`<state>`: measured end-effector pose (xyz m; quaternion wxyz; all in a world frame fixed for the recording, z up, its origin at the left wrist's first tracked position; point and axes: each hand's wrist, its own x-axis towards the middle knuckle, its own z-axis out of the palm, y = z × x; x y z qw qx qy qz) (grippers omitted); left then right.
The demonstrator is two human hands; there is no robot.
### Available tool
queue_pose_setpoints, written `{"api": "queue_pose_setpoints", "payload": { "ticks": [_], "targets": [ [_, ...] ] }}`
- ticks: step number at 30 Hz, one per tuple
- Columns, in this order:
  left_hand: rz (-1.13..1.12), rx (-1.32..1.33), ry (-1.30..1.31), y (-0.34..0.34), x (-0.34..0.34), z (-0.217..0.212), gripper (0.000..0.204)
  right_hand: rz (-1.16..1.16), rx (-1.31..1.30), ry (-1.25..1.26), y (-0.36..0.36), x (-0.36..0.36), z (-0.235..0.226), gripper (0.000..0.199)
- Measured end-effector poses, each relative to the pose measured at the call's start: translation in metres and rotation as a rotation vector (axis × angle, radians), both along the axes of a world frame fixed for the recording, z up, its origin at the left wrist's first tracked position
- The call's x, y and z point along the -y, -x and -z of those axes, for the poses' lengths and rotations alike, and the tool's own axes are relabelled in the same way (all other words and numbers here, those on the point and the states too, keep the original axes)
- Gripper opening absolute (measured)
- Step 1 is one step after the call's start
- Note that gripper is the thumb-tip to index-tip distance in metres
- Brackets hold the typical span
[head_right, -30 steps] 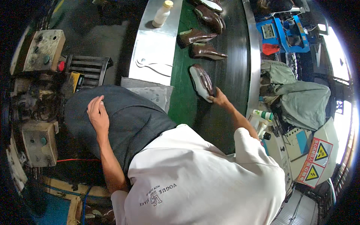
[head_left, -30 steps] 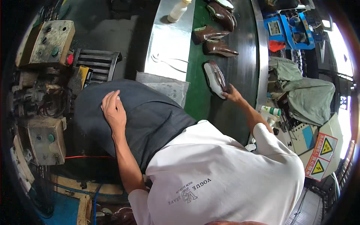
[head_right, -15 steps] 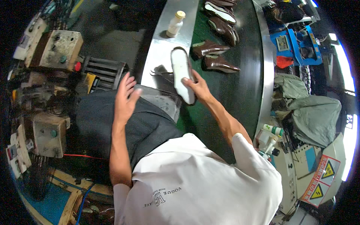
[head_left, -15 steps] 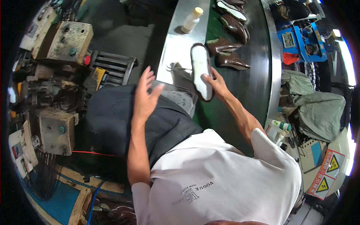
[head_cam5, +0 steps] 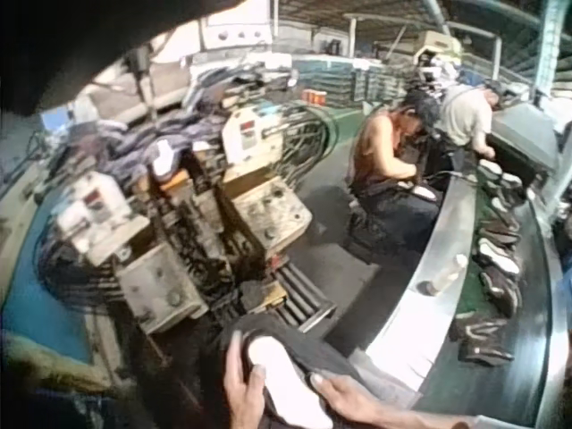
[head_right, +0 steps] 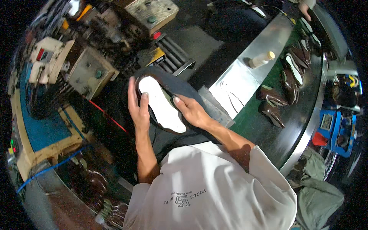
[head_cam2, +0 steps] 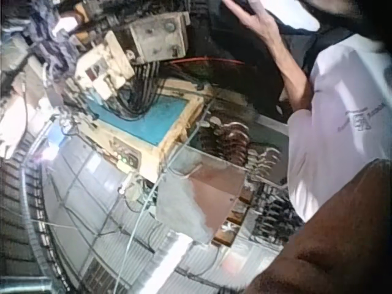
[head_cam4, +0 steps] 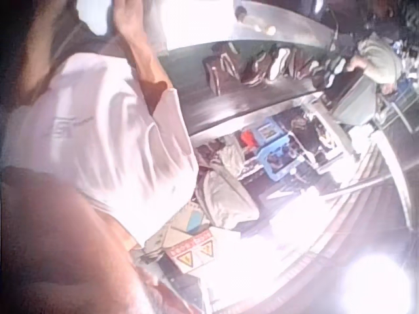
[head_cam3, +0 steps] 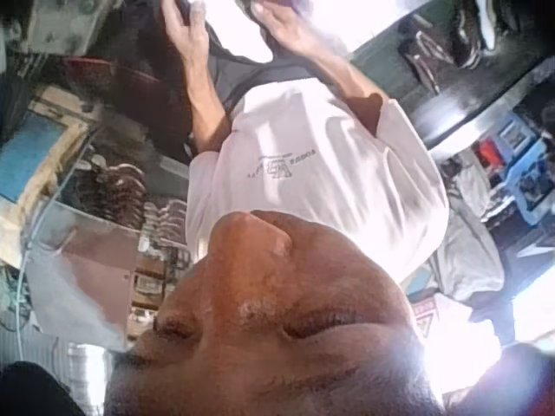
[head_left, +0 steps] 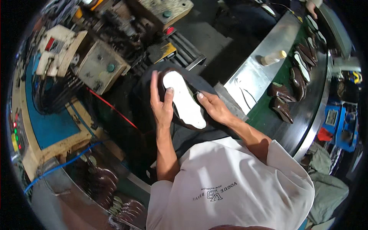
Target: Using a lasting machine to shape and attach the upper part of the shoe to the sole assembly.
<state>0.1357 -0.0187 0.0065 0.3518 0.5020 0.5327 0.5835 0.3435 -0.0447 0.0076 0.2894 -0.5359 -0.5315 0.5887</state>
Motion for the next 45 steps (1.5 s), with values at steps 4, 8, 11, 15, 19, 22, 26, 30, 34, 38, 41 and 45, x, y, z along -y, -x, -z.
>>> {"api": "queue_pose_setpoints", "payload": {
  "ticks": [4,8,11,15,19,22,26,30,34,38,41,45],
  "targets": [
    [-0.036,-0.086,0.123,0.025,0.005,0.005,0.041,-0.117,0.266,-0.454,0.016,-0.006,-0.015,0.06],
    [-0.031,-0.03,0.07,0.024,0.004,0.006,0.038,-0.04,0.19,-0.615,0.058,-0.052,-0.031,0.043],
    [-0.109,-0.06,0.058,0.018,-0.001,0.004,0.039,0.048,0.132,-0.519,0.065,-0.053,-0.031,0.036],
    [-0.036,-0.168,0.153,0.018,0.005,-0.006,0.039,0.081,0.03,-0.345,0.053,-0.052,-0.028,0.046],
    [0.147,-0.17,0.044,0.026,0.012,-0.016,0.049,-0.206,0.041,-0.24,0.042,-0.043,-0.035,0.076],
    [0.199,-0.133,0.083,0.03,0.013,-0.016,0.054,-0.191,-0.044,-0.234,0.038,-0.041,-0.032,0.073],
    [0.156,-0.18,0.022,0.023,0.013,-0.011,0.052,-0.173,-0.075,-0.348,0.038,-0.042,-0.026,0.068],
    [0.053,-0.208,-0.084,0.01,0.014,-0.012,0.047,-0.139,-0.115,-0.468,0.042,-0.042,-0.025,0.065],
    [0.004,-0.232,-0.146,0.01,0.016,-0.013,0.043,-0.138,-0.115,-0.577,0.043,-0.043,-0.017,0.064],
    [0.108,-0.468,-0.108,0.037,0.015,-0.023,0.036,-0.199,-0.043,-0.395,0.037,-0.026,-0.016,0.081],
    [0.033,-0.719,-0.043,0.053,0.022,-0.03,0.035,-0.335,0.0,0.231,0.012,0.005,-0.008,0.104],
    [0.042,-0.707,-0.156,0.063,0.044,-0.062,0.045,-0.325,0.102,-0.039,0.013,0.01,-0.017,0.109]
  ]
}}
